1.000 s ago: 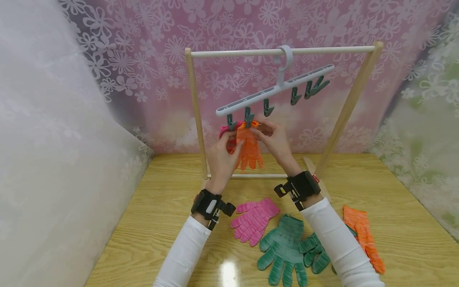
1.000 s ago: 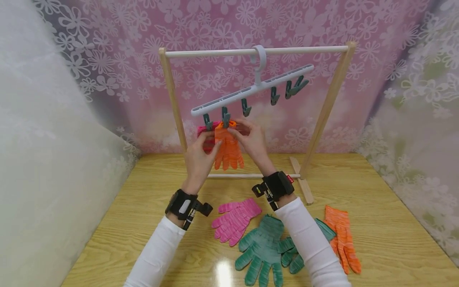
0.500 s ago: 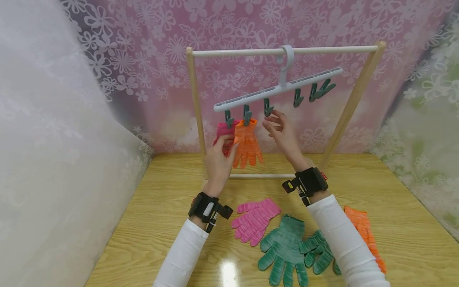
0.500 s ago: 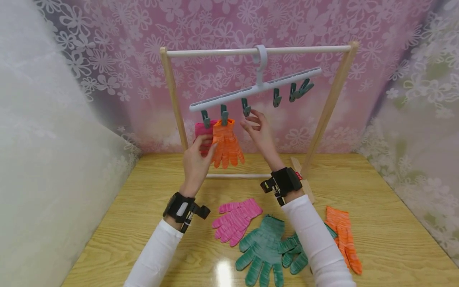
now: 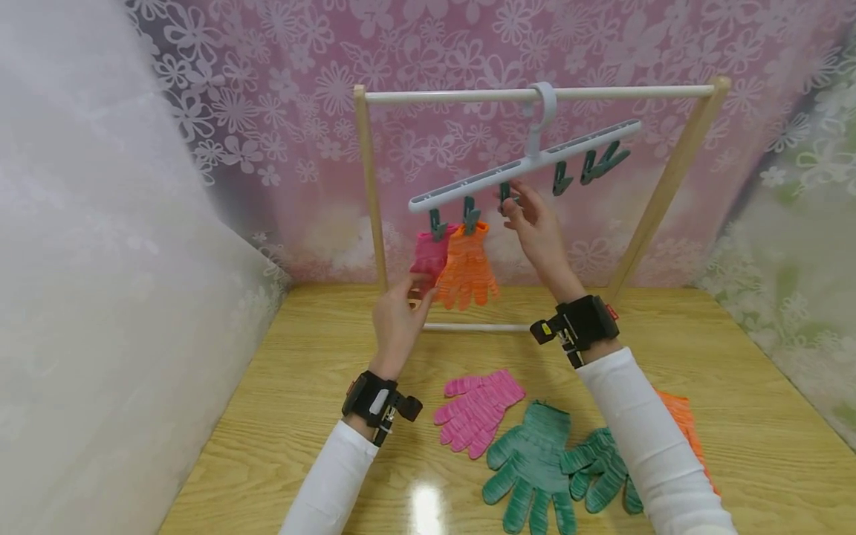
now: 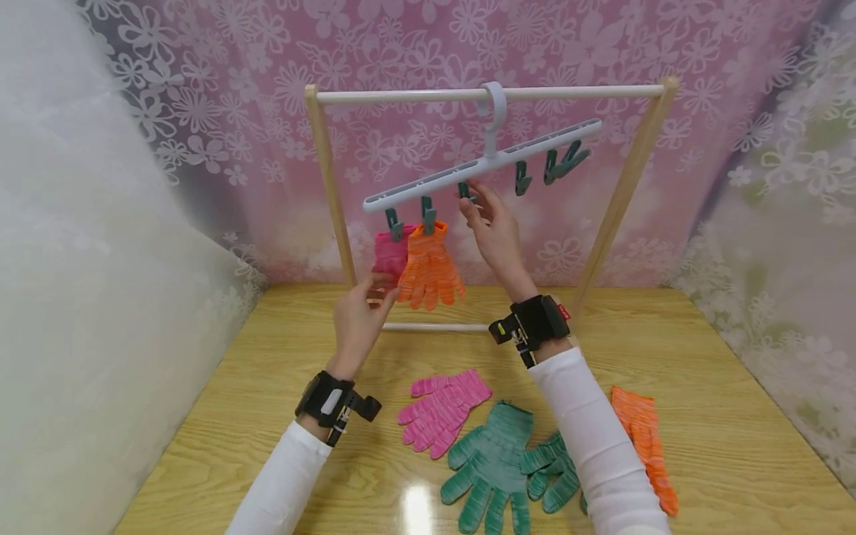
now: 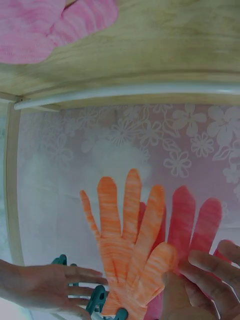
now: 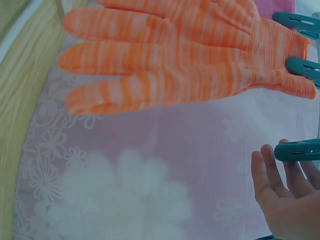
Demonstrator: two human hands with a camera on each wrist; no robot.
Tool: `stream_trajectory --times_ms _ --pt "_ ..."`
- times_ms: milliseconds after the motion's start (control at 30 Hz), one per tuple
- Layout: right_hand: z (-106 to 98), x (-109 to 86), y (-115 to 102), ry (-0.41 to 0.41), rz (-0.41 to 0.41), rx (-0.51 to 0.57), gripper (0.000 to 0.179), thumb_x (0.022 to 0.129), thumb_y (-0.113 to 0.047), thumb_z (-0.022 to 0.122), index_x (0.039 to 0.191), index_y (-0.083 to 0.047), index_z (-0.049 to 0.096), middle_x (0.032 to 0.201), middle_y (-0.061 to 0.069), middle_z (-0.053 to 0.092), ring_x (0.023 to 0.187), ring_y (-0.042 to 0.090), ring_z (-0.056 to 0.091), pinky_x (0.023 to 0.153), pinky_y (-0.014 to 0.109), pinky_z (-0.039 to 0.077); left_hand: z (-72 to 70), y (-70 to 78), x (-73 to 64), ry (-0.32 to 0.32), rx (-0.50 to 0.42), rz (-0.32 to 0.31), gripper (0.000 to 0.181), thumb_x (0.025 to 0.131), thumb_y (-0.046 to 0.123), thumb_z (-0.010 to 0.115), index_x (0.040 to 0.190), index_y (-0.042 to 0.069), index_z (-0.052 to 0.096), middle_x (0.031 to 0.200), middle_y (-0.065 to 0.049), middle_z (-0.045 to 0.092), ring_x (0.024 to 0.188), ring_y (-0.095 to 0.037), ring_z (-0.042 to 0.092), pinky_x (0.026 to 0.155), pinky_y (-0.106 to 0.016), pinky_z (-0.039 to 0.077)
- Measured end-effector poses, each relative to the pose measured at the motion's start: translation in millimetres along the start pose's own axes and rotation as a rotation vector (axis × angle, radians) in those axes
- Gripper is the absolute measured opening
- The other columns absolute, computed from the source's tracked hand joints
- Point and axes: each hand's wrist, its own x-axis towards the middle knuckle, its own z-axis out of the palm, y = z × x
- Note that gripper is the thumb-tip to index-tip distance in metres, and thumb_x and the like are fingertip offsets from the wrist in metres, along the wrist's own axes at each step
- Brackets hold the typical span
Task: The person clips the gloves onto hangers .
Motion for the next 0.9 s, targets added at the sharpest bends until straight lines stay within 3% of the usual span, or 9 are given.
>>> stream_trajectory --times_ms 200,433,700,900 --pt "1 4.0 5 0.011 -0.033 0.027 0.060 0.104 -0.035 0.052 0.156 -0.006 0.039 0.150 0.019 0.049 0.129 0.035 0.054 0.108 0.045 0.047 8.2 -4.0 -12.5 -0.159 0.051 -0.012 0.022 0.092 0.020 0.078 0.110 0.007 0.073 0.100 -0.006 0.077 0.080 -0.020 0.076 0.063 -0.032 0.059" --pt "-3 2.8 5 -0.012 -0.067 0.041 0.058 0.105 -0.035 0.049 0.154 -0.006 0.042 0.149 0.019 0.051 0.132 0.030 0.052 0.109 0.047 0.045 21.9 2.1 -23.7 -0.288 0.087 -0.059 0.015 0.096 0.021 0.074 0.106 0.010 0.074 0.097 -0.003 0.077 0.081 -0.017 0.075 0.063 -0.029 0.059" --pt "-5 2.0 3 -0.037 -0.097 0.024 0.049 0.107 -0.024 0.050 0.152 -0.005 0.045 0.142 0.020 0.058 0.131 0.025 0.053 0.109 0.042 0.047 45.5 14.1 -38.6 -0.406 0.140 -0.020 0.013 0.098 0.026 0.071 0.104 0.016 0.077 0.094 0.003 0.077 0.067 -0.009 0.066 0.049 -0.017 0.041" --pt "-4 2.9 2 -0.006 -0.103 0.018 0.045 0.106 -0.019 0.053 0.147 -0.002 0.051 0.138 0.020 0.061 0.117 0.011 0.061 0.104 0.036 0.051 66.5 23.5 -52.2 -0.496 0.184 0.027 0.013 0.097 0.029 0.072 0.102 0.018 0.077 0.092 0.006 0.076 0.057 -0.002 0.054 0.046 -0.016 0.036"
